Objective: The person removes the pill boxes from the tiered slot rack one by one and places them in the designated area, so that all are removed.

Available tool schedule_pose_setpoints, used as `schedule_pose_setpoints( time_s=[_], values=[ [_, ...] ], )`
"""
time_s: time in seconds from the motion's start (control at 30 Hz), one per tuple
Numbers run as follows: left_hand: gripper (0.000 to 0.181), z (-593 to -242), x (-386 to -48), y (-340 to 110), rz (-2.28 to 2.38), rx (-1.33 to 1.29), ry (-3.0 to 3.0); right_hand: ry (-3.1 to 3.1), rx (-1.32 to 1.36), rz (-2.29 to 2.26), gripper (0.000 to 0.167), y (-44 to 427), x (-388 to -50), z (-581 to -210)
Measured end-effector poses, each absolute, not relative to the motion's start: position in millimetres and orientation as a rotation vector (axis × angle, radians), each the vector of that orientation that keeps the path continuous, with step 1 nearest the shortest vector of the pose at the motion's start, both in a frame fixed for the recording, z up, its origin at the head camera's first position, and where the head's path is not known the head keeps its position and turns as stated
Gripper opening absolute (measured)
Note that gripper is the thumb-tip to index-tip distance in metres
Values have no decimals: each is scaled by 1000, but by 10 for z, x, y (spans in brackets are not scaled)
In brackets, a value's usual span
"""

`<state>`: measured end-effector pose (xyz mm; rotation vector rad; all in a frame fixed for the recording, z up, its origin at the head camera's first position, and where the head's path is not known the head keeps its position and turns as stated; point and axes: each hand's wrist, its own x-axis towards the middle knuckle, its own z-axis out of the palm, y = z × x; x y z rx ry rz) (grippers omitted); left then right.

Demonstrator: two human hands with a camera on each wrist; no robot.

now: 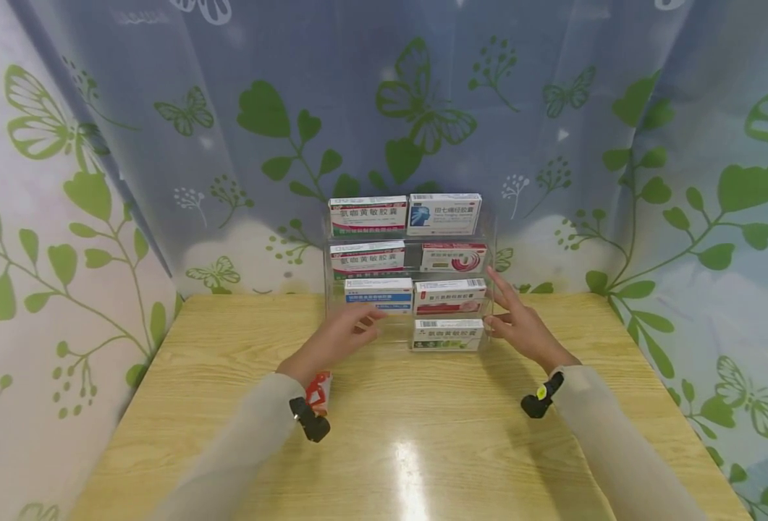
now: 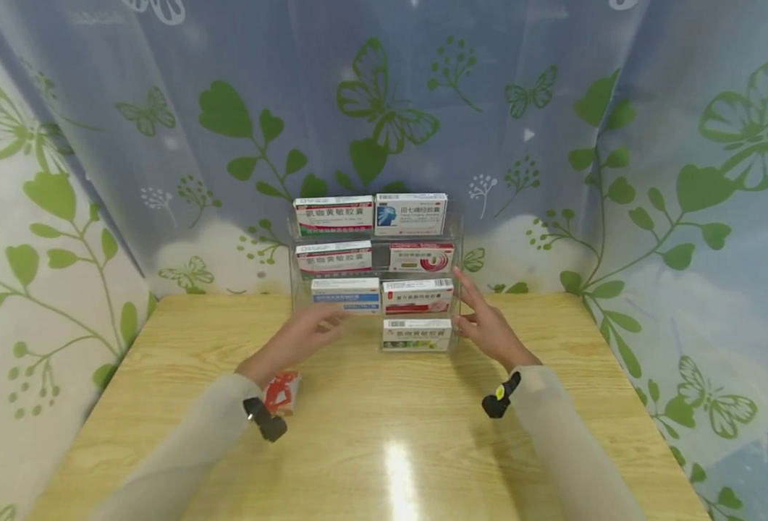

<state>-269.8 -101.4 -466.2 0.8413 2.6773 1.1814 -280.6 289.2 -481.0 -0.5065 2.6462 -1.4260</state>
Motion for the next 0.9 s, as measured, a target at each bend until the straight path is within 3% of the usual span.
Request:
schedule_pose_setpoints(
  time_s=[0.53,0.9],
  values=[
    [45,-4870,-2698,-522,948,1062,2872,2659,-505,-1415,99,2872,-2816,-4832],
    [40,-4967,-2689,-307,787,1133,2942,2664,-498,-1418,98,2896,-2805,-4832]
  ],
)
